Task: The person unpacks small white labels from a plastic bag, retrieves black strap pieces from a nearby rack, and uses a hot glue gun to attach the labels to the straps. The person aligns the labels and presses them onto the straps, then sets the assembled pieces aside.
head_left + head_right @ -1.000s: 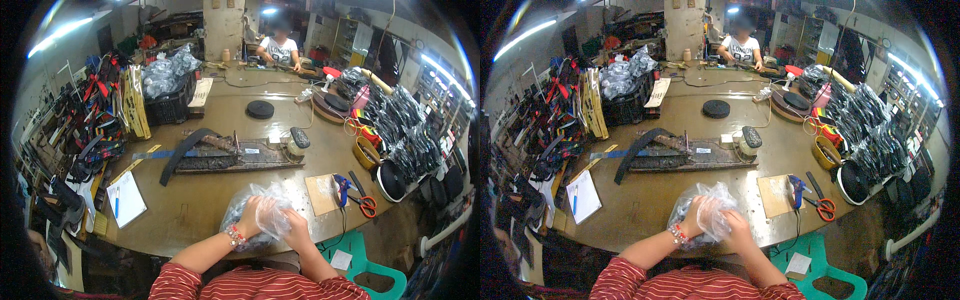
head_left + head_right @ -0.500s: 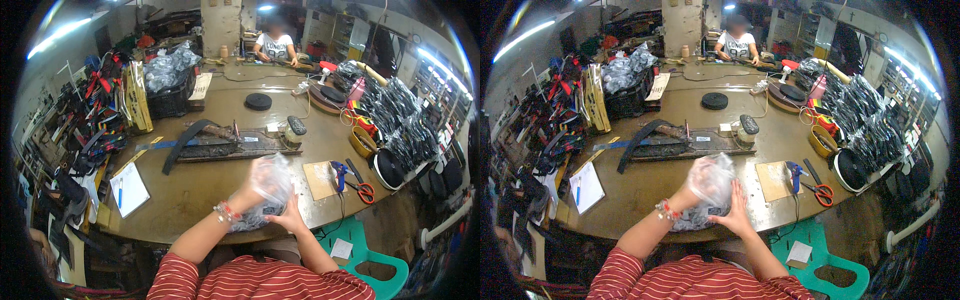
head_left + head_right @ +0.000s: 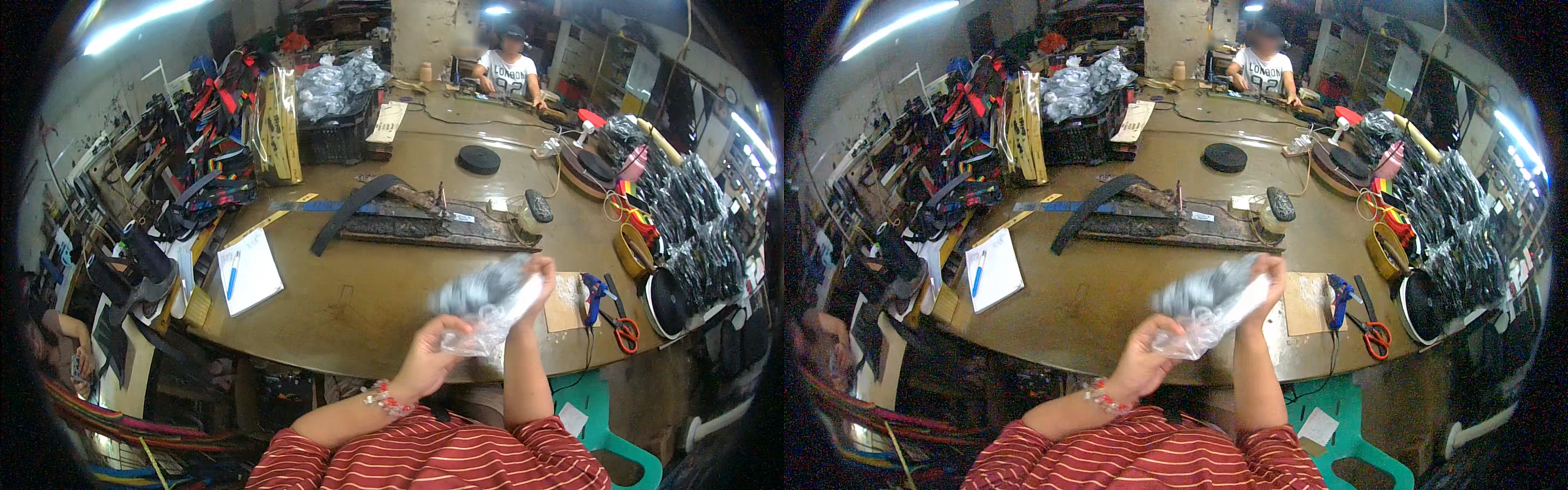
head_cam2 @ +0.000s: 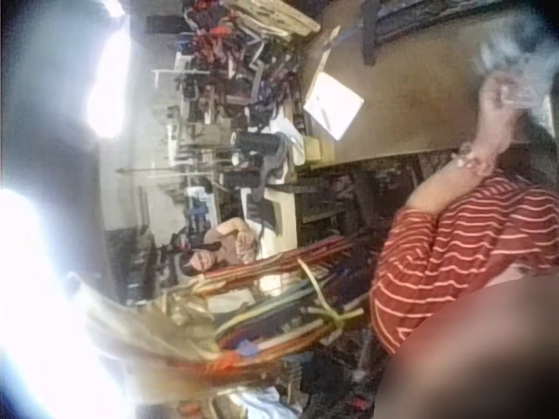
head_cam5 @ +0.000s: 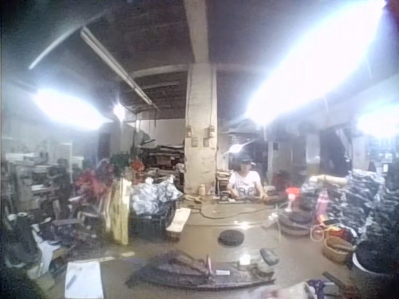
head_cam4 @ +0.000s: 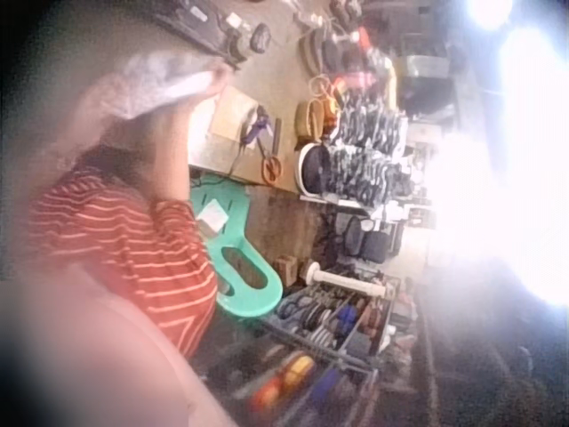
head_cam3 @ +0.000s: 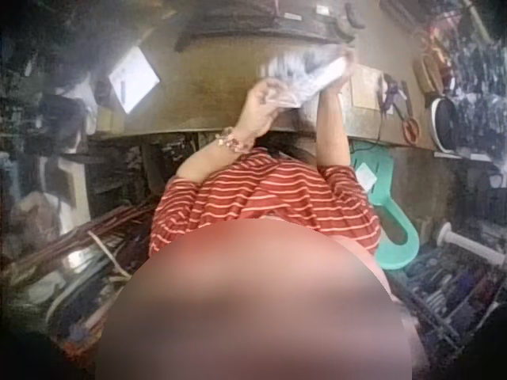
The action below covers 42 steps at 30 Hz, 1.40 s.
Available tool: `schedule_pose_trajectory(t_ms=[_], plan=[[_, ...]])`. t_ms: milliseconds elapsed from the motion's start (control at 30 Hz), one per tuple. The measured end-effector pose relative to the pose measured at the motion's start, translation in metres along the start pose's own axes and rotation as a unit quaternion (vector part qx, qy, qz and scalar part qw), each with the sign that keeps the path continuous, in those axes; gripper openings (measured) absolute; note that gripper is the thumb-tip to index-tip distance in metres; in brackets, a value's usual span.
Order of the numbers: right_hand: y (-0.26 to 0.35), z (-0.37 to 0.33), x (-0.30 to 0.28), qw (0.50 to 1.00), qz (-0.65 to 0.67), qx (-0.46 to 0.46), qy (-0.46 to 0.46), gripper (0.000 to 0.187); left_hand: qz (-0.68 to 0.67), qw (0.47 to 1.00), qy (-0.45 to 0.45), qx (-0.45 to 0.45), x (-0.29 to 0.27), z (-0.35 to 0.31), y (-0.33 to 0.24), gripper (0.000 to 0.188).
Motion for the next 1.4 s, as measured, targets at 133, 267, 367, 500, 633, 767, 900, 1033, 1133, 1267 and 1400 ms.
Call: schedule_pose_trajectory(t_ms=[133,267,367,500,633,767,900,1033,1133,1267,1400], plan=[[-0.020,-0.007,0.038,0.884,0.376,0.267,0.080,0.020,-0.172,0.948,-0.107,-0.245,-0.035,-0.004,0.099,0.028],[0.074,-0.049,0.083,0.864,-0.007,-0.138,0.485,0.019,0.191,0.942,-0.078,-0.266,-0.084,0.044,0.064,0.013],[0.066,-0.058,0.068,0.831,-0.275,-0.179,0.449,0.015,0.068,0.970,-0.022,-0.234,-0.063,0.063,0.031,0.011],[0.026,-0.051,0.021,0.951,-0.202,-0.045,0.230,0.020,0.026,0.982,-0.068,-0.174,-0.036,0.045,0.019,0.011],[-0.027,-0.068,-0.008,0.998,-0.025,0.024,0.052,0.015,0.458,0.888,-0.015,0.036,-0.006,0.033,-0.003,0.027],[-0.060,-0.092,-0.005,0.990,0.014,0.139,0.017,0.022,0.654,0.747,0.026,0.116,0.005,0.016,-0.005,0.033],[-0.060,-0.104,0.000,0.973,0.072,0.217,-0.011,0.035,0.665,0.737,0.045,0.109,-0.005,0.010,-0.005,0.027],[-0.061,-0.105,0.022,0.945,0.055,0.303,0.113,0.064,0.722,0.667,0.004,0.183,-0.013,0.007,-0.026,0.019],[-0.051,-0.102,0.023,0.931,-0.044,0.301,0.199,0.078,0.751,0.610,-0.022,0.254,-0.015,-0.003,-0.039,0.017],[-0.030,-0.106,0.020,0.907,-0.098,0.285,0.293,0.084,0.741,0.595,-0.064,0.305,-0.029,-0.013,-0.055,0.018],[-0.011,-0.113,0.016,0.895,0.072,0.345,0.274,0.083,0.623,0.727,-0.243,0.156,-0.105,-0.005,-0.083,0.017]])
Point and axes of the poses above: each hand's wrist, its own z-axis towards the middle knuckle, its own x-axis out of the palm, y = z × x, the point moved 10 cm from there along z, towards the middle knuckle, and after that the axes turned 2 degrees about x, right-handed, at the moved point
